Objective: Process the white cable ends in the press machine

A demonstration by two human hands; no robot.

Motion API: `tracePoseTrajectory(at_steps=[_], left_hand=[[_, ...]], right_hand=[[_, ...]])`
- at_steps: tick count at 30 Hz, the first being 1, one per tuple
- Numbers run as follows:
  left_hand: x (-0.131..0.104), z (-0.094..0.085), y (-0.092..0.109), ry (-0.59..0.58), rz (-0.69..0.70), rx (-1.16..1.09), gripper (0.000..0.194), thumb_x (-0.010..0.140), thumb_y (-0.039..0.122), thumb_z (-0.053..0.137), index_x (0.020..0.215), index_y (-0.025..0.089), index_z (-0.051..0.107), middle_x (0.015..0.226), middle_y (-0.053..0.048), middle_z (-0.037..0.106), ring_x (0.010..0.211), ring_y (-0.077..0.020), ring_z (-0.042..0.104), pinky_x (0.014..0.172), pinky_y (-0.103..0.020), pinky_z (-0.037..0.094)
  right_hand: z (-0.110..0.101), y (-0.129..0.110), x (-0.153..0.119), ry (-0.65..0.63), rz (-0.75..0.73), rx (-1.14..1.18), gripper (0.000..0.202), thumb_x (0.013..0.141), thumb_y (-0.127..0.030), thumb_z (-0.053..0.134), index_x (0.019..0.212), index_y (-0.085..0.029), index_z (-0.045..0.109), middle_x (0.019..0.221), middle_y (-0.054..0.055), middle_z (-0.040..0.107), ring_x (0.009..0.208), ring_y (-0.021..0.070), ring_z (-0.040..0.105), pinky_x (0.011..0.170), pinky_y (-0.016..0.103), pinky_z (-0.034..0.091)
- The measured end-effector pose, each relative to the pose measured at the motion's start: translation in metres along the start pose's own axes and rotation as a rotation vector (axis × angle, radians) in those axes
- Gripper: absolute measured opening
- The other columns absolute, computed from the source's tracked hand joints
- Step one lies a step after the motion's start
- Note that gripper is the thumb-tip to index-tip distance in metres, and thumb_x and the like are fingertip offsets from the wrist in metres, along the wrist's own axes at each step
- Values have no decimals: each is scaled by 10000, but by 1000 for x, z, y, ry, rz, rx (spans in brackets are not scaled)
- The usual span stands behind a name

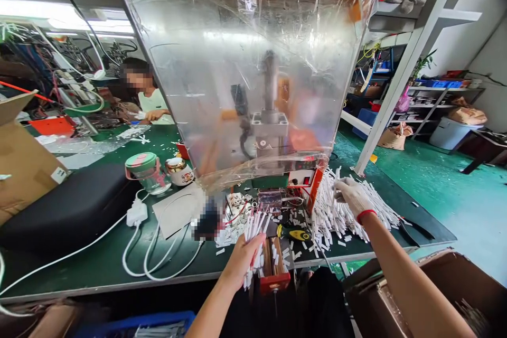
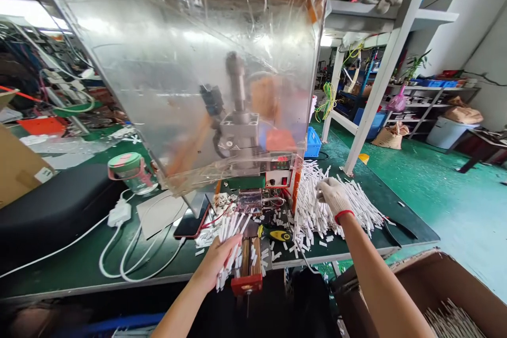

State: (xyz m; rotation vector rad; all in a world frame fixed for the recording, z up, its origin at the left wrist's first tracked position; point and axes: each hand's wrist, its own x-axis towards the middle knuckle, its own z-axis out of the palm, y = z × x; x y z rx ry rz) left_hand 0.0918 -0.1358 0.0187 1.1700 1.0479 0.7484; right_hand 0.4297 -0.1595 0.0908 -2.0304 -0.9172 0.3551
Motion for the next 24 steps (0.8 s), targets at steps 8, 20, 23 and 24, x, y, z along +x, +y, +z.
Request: tracePoseTrajectory(at_steps=[8,20,23,24], left_hand=[[-25,-22,-1,-39,-43,-216,549,703,617,752,543,221,407,376,104,321,354,-39,184,401,-222,102],[-55,-42,-9,100,-137,-398,557,592,552,882,595,211,441,453,118,281,409,-39,202,396,-199,134],[-57,-48,-16,115,-127,-391,566,589,568,883,594,209,446,458,116,271,423,-45,193,403,-200,131],[-57,-50,-19,117,-122,-384,562,585,579,884,606,207,464,463,115,272,430,-48,191,407,-201,127]], right_hand=[[-3,-4,-64,-272,122,572,363,789,-493,777,894,-163,668,761,64,688,529,108,596,452,204,474],[142,-24,-129,-616,246,639,383,810,-546,651,745,-220,460,413,-56,511,306,107,453,318,210,329],[149,-21,-123,-571,300,662,367,769,-510,690,755,-221,463,433,-69,495,313,109,467,316,216,326],[150,-20,-123,-565,310,680,369,759,-506,702,761,-221,468,440,-76,485,313,107,466,315,217,328]])
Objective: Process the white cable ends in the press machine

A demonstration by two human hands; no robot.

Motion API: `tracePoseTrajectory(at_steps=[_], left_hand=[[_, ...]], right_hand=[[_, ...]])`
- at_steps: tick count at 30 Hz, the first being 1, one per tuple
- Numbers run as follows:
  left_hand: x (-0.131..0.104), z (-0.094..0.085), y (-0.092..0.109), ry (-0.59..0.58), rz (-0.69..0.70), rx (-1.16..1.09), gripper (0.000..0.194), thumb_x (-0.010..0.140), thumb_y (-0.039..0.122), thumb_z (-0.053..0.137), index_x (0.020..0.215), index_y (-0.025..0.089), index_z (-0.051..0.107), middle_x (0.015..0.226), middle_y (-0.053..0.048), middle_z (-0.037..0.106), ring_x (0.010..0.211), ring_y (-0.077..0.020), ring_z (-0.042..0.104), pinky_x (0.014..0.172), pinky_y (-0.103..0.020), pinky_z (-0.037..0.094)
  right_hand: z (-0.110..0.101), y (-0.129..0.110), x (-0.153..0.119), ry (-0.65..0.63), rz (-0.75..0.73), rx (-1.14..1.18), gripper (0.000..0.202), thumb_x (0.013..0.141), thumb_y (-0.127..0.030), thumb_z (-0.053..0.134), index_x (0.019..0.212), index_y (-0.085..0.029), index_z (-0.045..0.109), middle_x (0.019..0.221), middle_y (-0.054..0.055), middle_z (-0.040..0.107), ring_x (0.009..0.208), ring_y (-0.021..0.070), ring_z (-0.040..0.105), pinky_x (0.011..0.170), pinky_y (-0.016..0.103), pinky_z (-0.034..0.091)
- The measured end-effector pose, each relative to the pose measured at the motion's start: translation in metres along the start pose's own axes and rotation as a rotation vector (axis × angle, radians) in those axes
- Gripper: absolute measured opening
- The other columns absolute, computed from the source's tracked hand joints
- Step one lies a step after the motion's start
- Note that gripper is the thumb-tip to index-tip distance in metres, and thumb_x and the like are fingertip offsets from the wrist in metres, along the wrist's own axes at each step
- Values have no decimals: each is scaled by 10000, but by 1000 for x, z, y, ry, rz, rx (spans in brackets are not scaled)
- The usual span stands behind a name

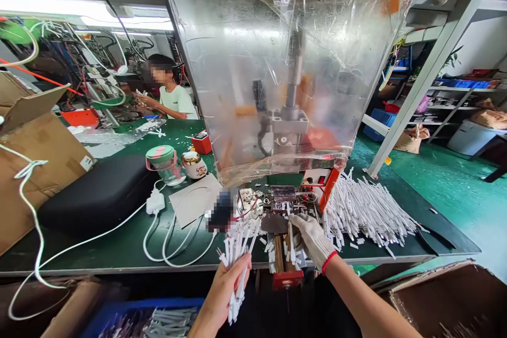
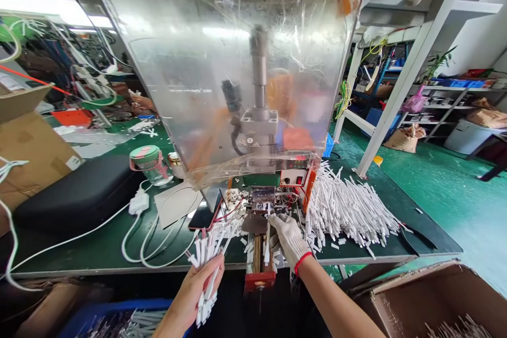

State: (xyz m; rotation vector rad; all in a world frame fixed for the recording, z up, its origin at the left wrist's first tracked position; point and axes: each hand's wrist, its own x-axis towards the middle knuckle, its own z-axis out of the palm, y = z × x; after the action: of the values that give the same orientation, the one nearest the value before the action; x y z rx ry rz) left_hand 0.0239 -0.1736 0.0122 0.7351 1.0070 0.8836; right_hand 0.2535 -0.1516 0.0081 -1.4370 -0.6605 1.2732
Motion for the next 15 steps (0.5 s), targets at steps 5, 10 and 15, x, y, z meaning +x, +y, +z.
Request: tracePoseTrajectory(at_steps=[5,10,15], left_hand=[[5,-10,-8,-45,71,141,541,663,663,807,659,177,569,475,97,306,455,-59,202,443,-219,138],[3,-9,1,-107,122,314,541,676,698,770,685,176,629,506,72,367,454,-78,271,440,-234,200],[1,-3,11,-171,173,480,529,689,693,749,706,173,649,519,61,417,452,-86,303,446,-234,249]], right_hand=[[2,2,2,-36,6,57,393,742,-527,718,769,-220,474,463,-85,481,311,100,450,312,223,326],[-4,-8,-7,-19,-45,-56,432,781,-592,682,776,-231,444,463,-79,492,331,101,449,330,219,334],[-3,-36,-38,-146,-192,-223,473,824,-657,631,801,-211,474,573,-54,542,372,78,453,359,206,342]])
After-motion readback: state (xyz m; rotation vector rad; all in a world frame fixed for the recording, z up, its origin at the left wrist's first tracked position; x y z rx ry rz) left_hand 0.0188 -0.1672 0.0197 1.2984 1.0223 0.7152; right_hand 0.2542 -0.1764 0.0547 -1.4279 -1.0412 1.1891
